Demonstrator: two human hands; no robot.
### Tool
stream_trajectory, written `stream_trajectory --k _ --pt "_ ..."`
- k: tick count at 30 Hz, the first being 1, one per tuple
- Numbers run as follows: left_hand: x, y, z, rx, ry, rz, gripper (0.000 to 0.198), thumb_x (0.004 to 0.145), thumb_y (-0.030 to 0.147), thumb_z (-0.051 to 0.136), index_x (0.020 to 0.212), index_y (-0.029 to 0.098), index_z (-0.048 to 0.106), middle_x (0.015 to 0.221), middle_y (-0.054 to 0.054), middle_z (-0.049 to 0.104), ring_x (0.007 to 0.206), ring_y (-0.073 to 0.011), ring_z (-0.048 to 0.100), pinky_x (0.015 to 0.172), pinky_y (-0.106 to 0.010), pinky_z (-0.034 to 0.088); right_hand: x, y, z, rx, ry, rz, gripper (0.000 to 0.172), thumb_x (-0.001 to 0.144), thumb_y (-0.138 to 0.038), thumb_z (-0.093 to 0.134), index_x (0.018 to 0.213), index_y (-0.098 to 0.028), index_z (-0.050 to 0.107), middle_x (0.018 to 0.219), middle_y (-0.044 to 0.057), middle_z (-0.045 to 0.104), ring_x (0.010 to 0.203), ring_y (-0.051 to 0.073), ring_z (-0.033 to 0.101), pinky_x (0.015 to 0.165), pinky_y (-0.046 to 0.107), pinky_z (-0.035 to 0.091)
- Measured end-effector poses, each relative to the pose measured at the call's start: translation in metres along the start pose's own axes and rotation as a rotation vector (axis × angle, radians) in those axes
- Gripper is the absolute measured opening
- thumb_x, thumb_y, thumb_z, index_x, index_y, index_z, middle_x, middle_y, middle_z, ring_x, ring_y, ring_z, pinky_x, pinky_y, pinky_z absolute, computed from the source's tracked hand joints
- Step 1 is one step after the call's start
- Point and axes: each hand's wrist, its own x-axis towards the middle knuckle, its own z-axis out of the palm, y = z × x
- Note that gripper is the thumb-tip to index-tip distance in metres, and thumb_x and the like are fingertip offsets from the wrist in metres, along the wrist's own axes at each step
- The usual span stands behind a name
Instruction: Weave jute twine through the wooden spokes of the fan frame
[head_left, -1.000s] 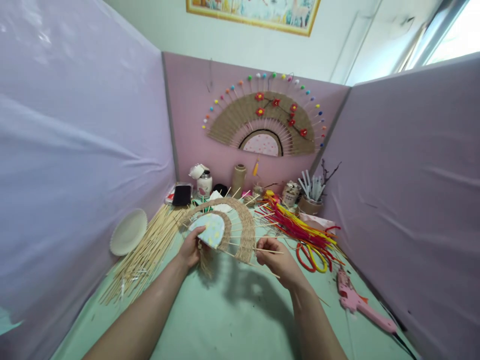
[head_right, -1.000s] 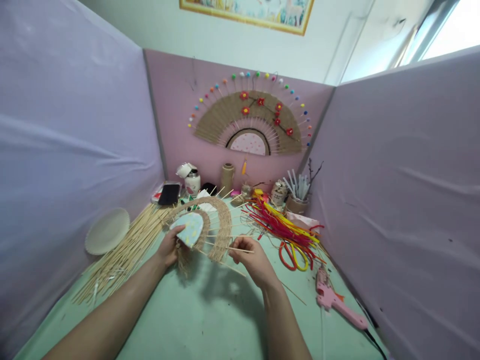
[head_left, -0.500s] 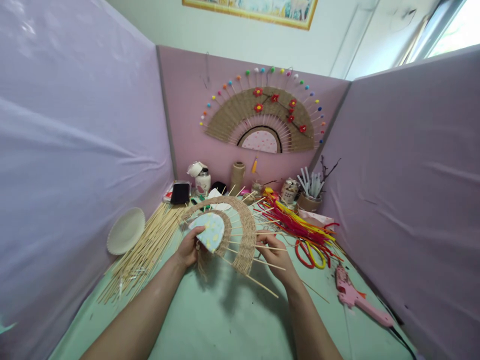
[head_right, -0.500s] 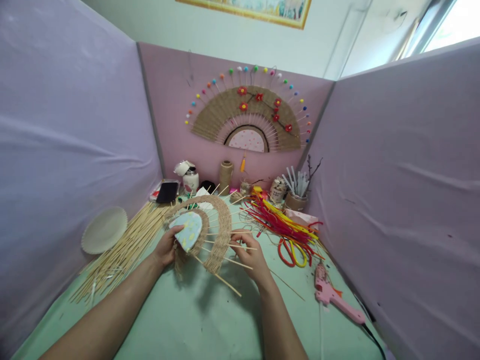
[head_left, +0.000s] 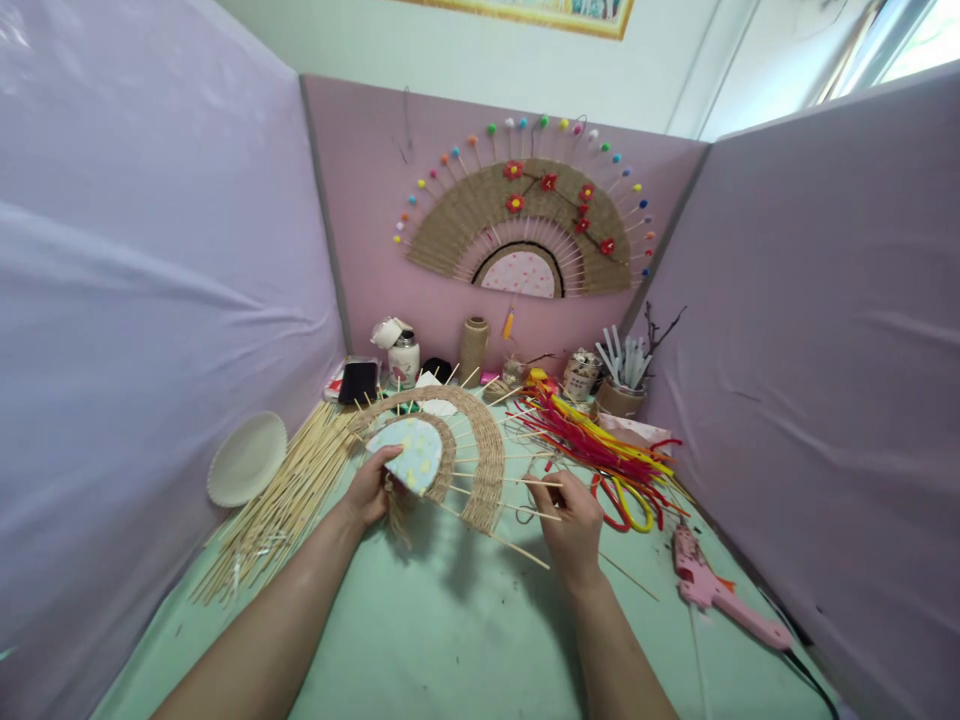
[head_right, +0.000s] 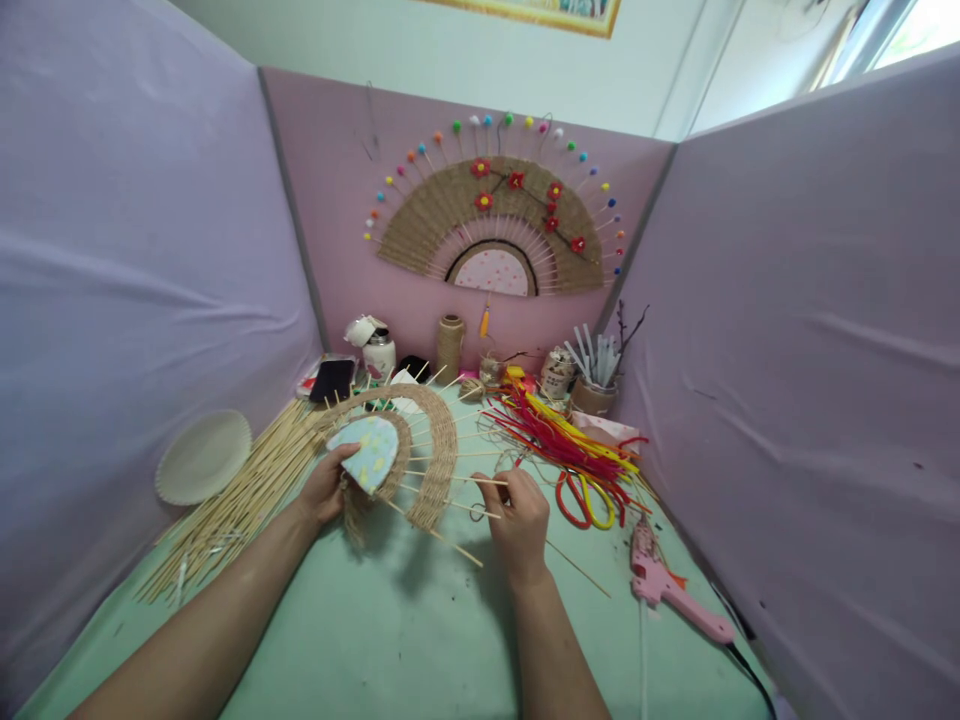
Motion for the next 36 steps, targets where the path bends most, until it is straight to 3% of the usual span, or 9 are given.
stream_trajectory --k 7,11,16,24,36 --pt "-0.001 0.000 0.001 0.009 -0.007 0.034 0.020 0.082 0.013 0.053 0.098 0.006 0.063 0.072 -0.011 0.073 0.057 -0.0200 0.069 0.058 -0.028 0.058 -0.001 0.006 0.001 -0.043 -0.007 -0.030 0.022 0.086 -0.033 0.061 0.069 -0.020 0.056 0.061 0.000 0.053 0.058 0.015 0.048 0.061 0.028 0.037" --pt "0.000 0.001 0.001 0.013 0.009 0.003 0.027 0.082 0.012 0.051 0.106 0.004 0.062 0.071 -0.012 0.073 0.058 -0.0209 0.070 0.058 -0.028 0.059 0.002 0.005 0.000 -0.041 0.005 -0.102 0.012 0.088 -0.027 0.057 0.080 -0.019 0.059 0.072 0.002 0.059 0.067 0.015 0.053 0.064 0.028 0.042" --pt "0.000 0.003 0.001 0.031 0.022 -0.013 0.033 0.083 0.011 0.048 0.113 0.003 0.059 0.072 -0.012 0.074 0.058 -0.0207 0.070 0.058 -0.028 0.058 0.005 0.000 -0.005 -0.077 0.125 -0.241 0.001 0.087 -0.018 0.058 0.087 -0.018 0.058 0.079 0.003 0.060 0.076 0.017 0.054 0.070 0.031 0.044" --pt "-0.002 0.011 -0.002 0.030 0.030 -0.003 0.040 0.079 0.007 0.053 0.118 0.006 0.059 0.074 -0.010 0.074 0.062 -0.0215 0.071 0.062 -0.028 0.059 0.003 0.006 -0.008 -0.096 0.144 -0.160 0.009 0.086 -0.021 0.063 0.079 -0.017 0.057 0.067 -0.001 0.057 0.059 0.012 0.050 0.058 0.025 0.041" --pt "-0.006 0.020 -0.002 0.108 0.093 -0.073 0.039 0.079 0.006 0.050 0.118 0.002 0.056 0.069 -0.012 0.073 0.057 -0.0233 0.070 0.058 -0.032 0.059 0.007 0.006 -0.019 -0.137 0.195 -0.243 0.010 0.085 -0.018 0.063 0.078 -0.017 0.057 0.069 -0.001 0.055 0.062 0.011 0.049 0.059 0.023 0.041"
